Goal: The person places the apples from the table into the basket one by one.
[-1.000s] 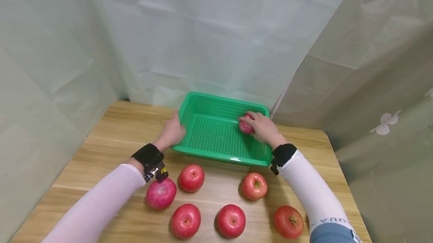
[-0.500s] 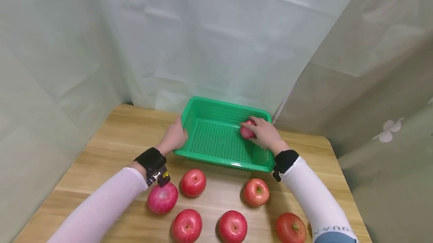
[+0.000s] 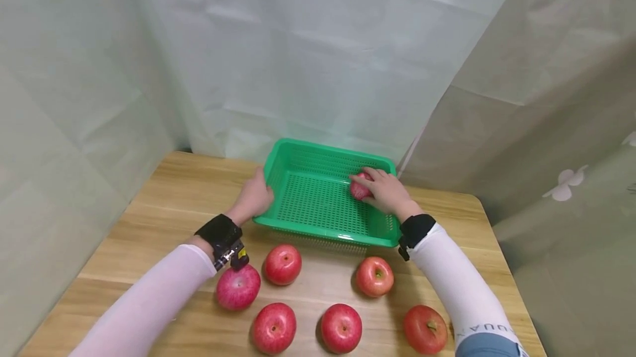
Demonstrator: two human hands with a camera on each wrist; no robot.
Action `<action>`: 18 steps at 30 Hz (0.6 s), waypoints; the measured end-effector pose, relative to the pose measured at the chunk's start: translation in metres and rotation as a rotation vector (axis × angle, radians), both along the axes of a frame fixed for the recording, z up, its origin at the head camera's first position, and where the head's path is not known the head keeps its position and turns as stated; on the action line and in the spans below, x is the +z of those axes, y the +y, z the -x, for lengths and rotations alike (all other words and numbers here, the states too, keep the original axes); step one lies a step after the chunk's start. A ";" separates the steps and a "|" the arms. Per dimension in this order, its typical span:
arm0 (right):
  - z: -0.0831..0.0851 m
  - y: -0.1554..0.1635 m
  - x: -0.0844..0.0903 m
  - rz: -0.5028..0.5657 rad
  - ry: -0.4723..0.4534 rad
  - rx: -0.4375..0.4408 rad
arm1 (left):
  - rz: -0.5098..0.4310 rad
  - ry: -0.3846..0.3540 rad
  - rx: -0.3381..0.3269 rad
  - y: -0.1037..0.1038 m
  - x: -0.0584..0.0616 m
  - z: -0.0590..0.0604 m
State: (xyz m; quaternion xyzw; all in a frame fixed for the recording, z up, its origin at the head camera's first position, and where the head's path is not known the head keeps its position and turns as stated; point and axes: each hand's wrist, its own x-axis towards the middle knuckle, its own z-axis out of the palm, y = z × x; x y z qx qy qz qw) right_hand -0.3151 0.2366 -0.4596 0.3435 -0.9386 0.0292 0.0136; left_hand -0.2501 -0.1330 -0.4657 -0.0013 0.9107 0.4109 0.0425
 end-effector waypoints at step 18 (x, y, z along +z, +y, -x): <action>0.009 0.006 0.001 0.334 -0.213 -0.061 | -0.267 -0.070 0.065 -0.005 -0.011 0.003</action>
